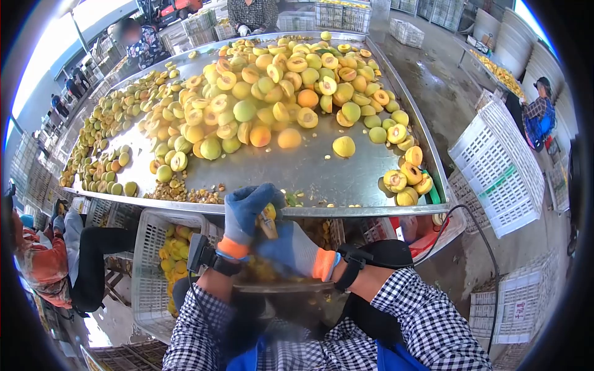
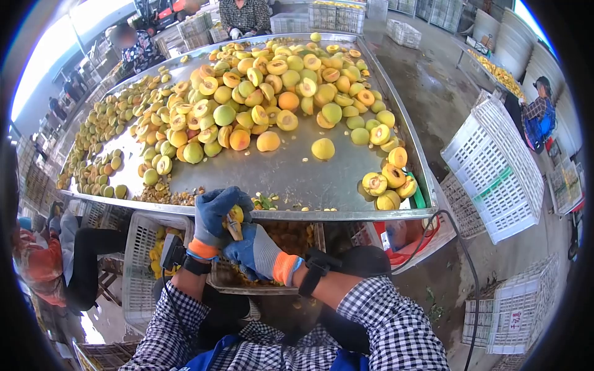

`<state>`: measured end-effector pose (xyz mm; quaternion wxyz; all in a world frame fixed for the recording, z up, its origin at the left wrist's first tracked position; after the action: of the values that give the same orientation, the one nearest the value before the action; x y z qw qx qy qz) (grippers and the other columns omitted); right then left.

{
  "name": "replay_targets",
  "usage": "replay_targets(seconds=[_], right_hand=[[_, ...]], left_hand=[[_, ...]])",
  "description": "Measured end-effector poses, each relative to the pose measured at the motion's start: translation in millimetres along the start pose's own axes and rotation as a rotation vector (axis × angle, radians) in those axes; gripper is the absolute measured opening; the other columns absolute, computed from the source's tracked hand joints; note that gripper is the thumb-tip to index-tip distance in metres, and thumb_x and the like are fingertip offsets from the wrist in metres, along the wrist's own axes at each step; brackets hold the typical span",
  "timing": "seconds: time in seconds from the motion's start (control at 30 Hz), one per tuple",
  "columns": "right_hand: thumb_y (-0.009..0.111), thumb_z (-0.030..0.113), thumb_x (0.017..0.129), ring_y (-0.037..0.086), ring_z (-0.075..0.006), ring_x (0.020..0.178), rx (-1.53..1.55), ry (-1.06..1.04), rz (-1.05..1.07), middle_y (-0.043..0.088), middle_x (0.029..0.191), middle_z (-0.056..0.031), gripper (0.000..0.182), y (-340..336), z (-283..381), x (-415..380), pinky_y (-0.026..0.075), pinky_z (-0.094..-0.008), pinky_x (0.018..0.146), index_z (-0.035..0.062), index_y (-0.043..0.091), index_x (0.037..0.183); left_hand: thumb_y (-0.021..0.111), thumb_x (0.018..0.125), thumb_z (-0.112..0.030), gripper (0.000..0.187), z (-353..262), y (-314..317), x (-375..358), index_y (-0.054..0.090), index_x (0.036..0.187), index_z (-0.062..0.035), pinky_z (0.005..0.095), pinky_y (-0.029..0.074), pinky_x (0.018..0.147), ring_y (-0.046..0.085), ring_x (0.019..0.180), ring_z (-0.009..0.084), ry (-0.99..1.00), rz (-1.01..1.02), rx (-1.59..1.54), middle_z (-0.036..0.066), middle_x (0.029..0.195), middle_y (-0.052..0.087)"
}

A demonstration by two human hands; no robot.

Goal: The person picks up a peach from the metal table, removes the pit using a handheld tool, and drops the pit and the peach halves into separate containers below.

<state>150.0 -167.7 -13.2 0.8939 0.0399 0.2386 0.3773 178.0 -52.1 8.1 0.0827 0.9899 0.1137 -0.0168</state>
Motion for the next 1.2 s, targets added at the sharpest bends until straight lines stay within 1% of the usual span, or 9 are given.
replay_targets(seconds=[0.23,0.33,0.37,0.5,0.73,0.77,0.9,1.07,1.2], right_hand=[[0.069,0.013,0.079,0.047,-0.0117,0.040,-0.048,-0.034,-0.011,0.054,0.062,-0.0015,0.016,1,1,-2,0.035,-0.0287,0.036,0.0019,0.060,0.087],[0.067,0.010,0.080,0.048,-0.0138,0.038,-0.095,-0.128,-0.025,0.054,0.061,-0.0036,0.016,-5,0,-1,0.036,-0.0304,0.033,0.0012,0.060,0.090],[0.068,0.012,0.080,0.048,-0.0112,0.041,-0.053,-0.065,0.001,0.054,0.062,-0.0016,0.015,-4,3,-7,0.036,-0.0282,0.036,0.0024,0.060,0.087],[0.067,0.013,0.079,0.048,-0.0080,0.045,0.132,-0.048,0.036,0.054,0.062,0.0002,0.013,0,1,-12,0.036,-0.0260,0.040,0.0039,0.060,0.085],[0.063,0.006,0.078,0.048,-0.0154,0.037,-0.029,-0.106,-0.023,0.052,0.058,-0.0049,0.017,-12,-6,-2,0.035,-0.0314,0.033,-0.0011,0.059,0.093],[0.064,0.006,0.078,0.049,-0.0158,0.037,-0.012,-0.158,-0.005,0.053,0.059,-0.0059,0.016,-12,-1,-6,0.036,-0.0312,0.033,-0.0011,0.058,0.092],[0.070,0.014,0.078,0.054,-0.0095,0.053,-0.031,0.024,-0.010,0.059,0.065,-0.0017,0.017,-6,7,-13,0.042,-0.0270,0.045,-0.0018,0.066,0.084],[0.073,0.017,0.076,0.052,-0.0086,0.052,-0.251,-0.076,0.015,0.058,0.063,-0.0010,0.019,-17,-8,4,0.042,-0.0277,0.047,0.0001,0.066,0.082],[0.066,0.007,0.077,0.049,-0.0164,0.039,-0.012,0.045,-0.009,0.053,0.059,-0.0064,0.016,-11,-8,-11,0.037,-0.0318,0.032,-0.0007,0.059,0.089]], left_hand=[[0.063,0.093,-0.015,0.023,0,0,-6,0.072,0.087,0.0045,0.0265,0.053,0.062,0.065,0.067,0.0140,0.109,-0.171,0.001,0.010,0.078,0.071],[0.064,0.093,-0.013,0.020,-5,6,-3,0.073,0.085,0.0035,0.0254,0.051,0.064,0.064,0.069,0.0106,-0.005,0.093,0.091,0.005,0.077,0.071],[0.063,0.092,-0.014,0.022,-28,15,-11,0.073,0.083,0.0028,0.0253,0.050,0.063,0.063,0.069,0.0096,0.610,0.112,0.570,0.004,0.076,0.070],[0.064,0.094,-0.018,0.025,2,4,-1,0.070,0.089,0.0050,0.0267,0.054,0.059,0.067,0.066,0.0169,0.083,-0.031,0.090,0.009,0.079,0.070],[0.065,0.093,-0.021,0.028,5,11,0,0.073,0.086,0.0047,0.0267,0.051,0.062,0.064,0.065,0.0140,-0.095,-0.030,-0.038,0.008,0.074,0.070],[0.062,0.096,-0.026,0.035,14,3,4,0.069,0.088,0.0073,0.0320,0.056,0.064,0.068,0.067,0.0209,-0.079,0.058,0.007,0.014,0.080,0.071],[0.058,0.098,-0.024,0.034,12,2,1,0.070,0.088,0.0058,0.0290,0.055,0.070,0.069,0.074,0.0181,-0.128,0.026,-0.131,0.011,0.082,0.072],[0.066,0.086,-0.010,0.008,-7,10,-7,0.070,0.089,-0.0031,0.0260,0.053,0.065,0.066,0.074,0.0099,0.350,0.216,0.458,0.004,0.080,0.070],[0.067,0.089,-0.012,0.014,0,13,-10,0.072,0.089,0.0010,0.0255,0.052,0.064,0.065,0.074,0.0088,0.289,0.084,0.367,0.005,0.080,0.072]])
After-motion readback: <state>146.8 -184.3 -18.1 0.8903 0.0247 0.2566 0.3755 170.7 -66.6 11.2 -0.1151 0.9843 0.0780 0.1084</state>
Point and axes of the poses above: each hand's wrist, its own x-axis towards the middle knuckle, its own y-axis out of the palm, z = x × y, the point moved 6 cm from there along x, towards the middle knuckle
